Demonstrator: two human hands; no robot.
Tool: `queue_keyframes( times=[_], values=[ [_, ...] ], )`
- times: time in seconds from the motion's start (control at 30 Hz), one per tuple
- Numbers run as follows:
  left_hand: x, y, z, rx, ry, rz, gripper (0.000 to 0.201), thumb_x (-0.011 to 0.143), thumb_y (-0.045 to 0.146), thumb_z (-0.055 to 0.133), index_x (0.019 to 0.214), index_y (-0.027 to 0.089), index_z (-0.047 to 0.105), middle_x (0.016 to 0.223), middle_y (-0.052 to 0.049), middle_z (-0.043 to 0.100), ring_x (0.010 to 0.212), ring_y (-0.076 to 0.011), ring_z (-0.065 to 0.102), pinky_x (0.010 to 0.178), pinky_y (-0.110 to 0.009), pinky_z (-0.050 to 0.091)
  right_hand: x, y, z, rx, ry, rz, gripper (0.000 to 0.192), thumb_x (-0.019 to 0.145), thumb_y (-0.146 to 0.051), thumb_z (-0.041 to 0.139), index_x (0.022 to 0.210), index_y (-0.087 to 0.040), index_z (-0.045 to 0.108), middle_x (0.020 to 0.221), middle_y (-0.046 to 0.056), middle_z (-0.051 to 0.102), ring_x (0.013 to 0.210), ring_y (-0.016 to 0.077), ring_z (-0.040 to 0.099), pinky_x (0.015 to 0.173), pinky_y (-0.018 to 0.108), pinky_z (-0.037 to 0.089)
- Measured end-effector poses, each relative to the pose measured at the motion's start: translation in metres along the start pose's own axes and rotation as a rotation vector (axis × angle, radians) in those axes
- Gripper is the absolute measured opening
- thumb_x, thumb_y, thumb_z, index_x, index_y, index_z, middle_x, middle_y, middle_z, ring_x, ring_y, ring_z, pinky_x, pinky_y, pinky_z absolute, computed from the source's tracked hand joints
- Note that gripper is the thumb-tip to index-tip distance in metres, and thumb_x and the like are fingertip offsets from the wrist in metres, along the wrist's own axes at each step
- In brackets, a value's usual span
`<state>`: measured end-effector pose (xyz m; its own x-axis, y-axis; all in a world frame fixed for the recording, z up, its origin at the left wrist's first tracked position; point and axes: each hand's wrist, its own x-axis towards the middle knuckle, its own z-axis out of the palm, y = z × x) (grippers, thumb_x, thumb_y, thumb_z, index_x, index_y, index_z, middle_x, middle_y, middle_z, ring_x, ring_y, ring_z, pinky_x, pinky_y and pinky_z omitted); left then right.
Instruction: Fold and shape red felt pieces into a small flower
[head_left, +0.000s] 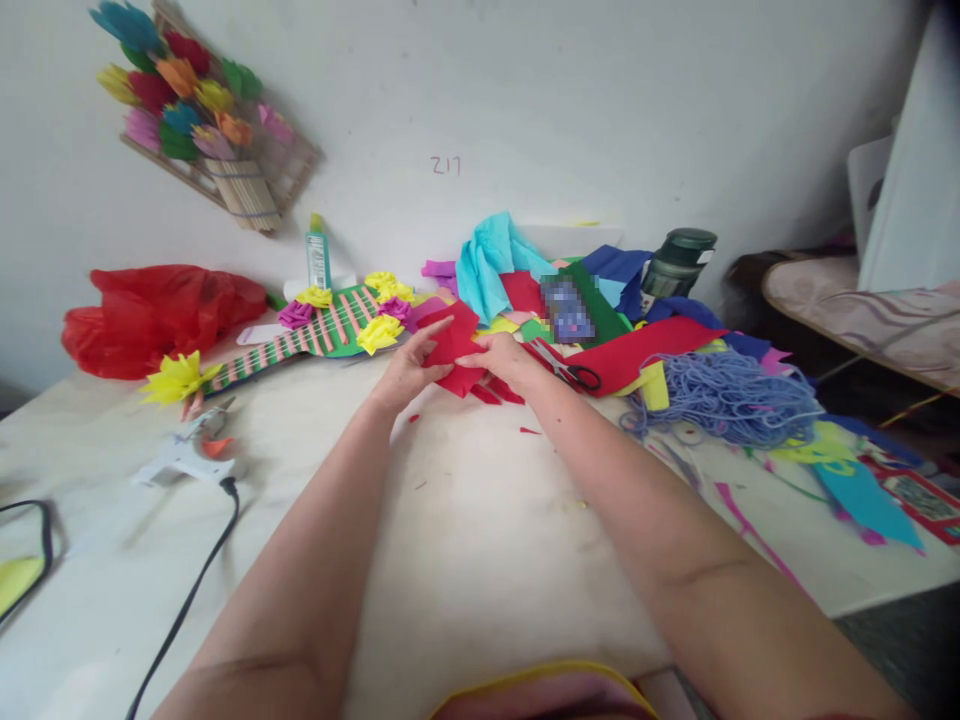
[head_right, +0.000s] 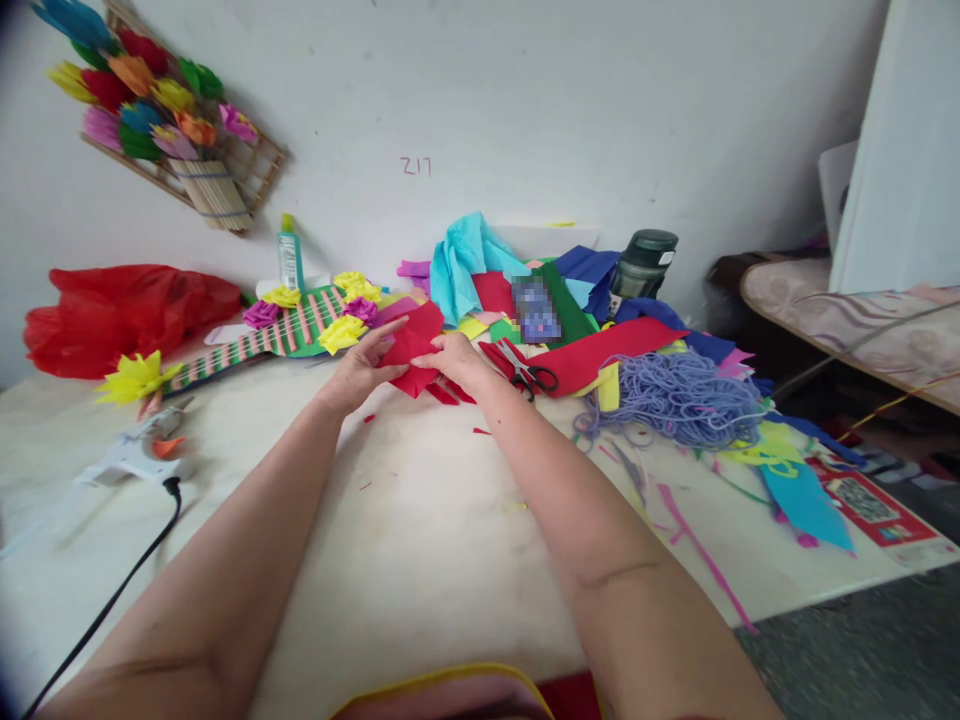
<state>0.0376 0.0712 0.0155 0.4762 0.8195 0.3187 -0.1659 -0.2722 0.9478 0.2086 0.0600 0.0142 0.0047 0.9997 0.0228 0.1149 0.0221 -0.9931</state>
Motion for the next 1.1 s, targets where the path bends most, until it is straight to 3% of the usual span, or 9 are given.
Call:
queue_keyframes(
  times=[0.17,0.3,0.4,0.5,0.6,0.8,1.1],
  values=[
    [-0.001,0.002,0.001,-0.109,0.045,-0.046,0.097,0.052,0.021,0.081,0.138,0.024,0.036,0.106,-0.010,0.066,0.096,-0.0253,0.063,0.077,-0.032,0.051,0.000,-0.001,0.000,0.001,-0.006,0.006,0.022,0.060,-0.020,0.077,0.077,-0.015,0.065,0.064,0.002,0.065,0.055,0.0138,0.059,0.048,0.024,0.046],
    [-0.001,-0.003,-0.005,-0.133,0.088,-0.145,0.079,0.058,0.028,0.079,0.129,0.020,0.047,0.097,-0.010,0.068,0.081,-0.0213,0.066,0.071,-0.031,0.052,-0.003,-0.004,0.002,0.057,-0.062,0.024,0.012,0.066,-0.017,0.071,0.073,-0.013,0.062,0.060,0.000,0.063,0.047,0.0100,0.055,0.041,0.020,0.041],
    [-0.001,-0.005,-0.006,-0.136,0.131,-0.214,0.052,0.058,0.032,0.079,0.103,0.014,0.062,0.084,-0.007,0.069,0.067,-0.0157,0.064,0.061,-0.026,0.051,-0.007,-0.008,0.004,0.077,-0.070,0.038,0.007,0.069,-0.012,0.067,0.071,-0.013,0.060,0.057,-0.001,0.062,0.046,0.0086,0.054,0.042,0.019,0.042],
    [0.000,-0.006,-0.005,-0.126,0.143,-0.240,0.037,0.054,0.035,0.081,0.080,0.012,0.065,0.072,-0.004,0.068,0.057,-0.0121,0.059,0.054,-0.023,0.047,-0.009,-0.010,0.006,0.097,-0.076,0.044,0.007,0.070,-0.010,0.067,0.072,-0.012,0.060,0.058,-0.002,0.063,0.047,0.0077,0.055,0.046,0.019,0.045],
    [0.000,-0.005,-0.004,-0.116,0.150,-0.256,0.037,0.050,0.036,0.083,0.072,0.012,0.065,0.066,-0.004,0.067,0.054,-0.0115,0.058,0.052,-0.022,0.045,-0.009,-0.009,0.007,0.115,-0.087,0.046,0.011,0.069,-0.013,0.070,0.075,-0.012,0.061,0.060,-0.002,0.063,0.047,0.0082,0.056,0.047,0.019,0.046],
    [0.000,-0.007,-0.004,-0.142,0.131,-0.278,0.039,0.049,0.035,0.084,0.076,0.011,0.069,0.069,-0.006,0.069,0.058,-0.0139,0.061,0.058,-0.025,0.048,-0.006,-0.003,0.007,0.111,-0.136,0.035,0.016,0.067,-0.015,0.072,0.078,-0.013,0.060,0.058,-0.002,0.062,0.048,0.0102,0.057,0.044,0.020,0.046],
    [0.003,-0.014,-0.006,-0.118,0.143,-0.192,0.037,0.049,0.035,0.083,0.073,0.011,0.067,0.065,-0.004,0.067,0.057,-0.0145,0.061,0.064,-0.028,0.048,-0.010,-0.007,0.011,0.080,-0.146,0.022,0.015,0.069,-0.015,0.071,0.073,-0.014,0.056,0.055,-0.004,0.060,0.041,0.0072,0.053,0.040,0.018,0.044]
  ],
)
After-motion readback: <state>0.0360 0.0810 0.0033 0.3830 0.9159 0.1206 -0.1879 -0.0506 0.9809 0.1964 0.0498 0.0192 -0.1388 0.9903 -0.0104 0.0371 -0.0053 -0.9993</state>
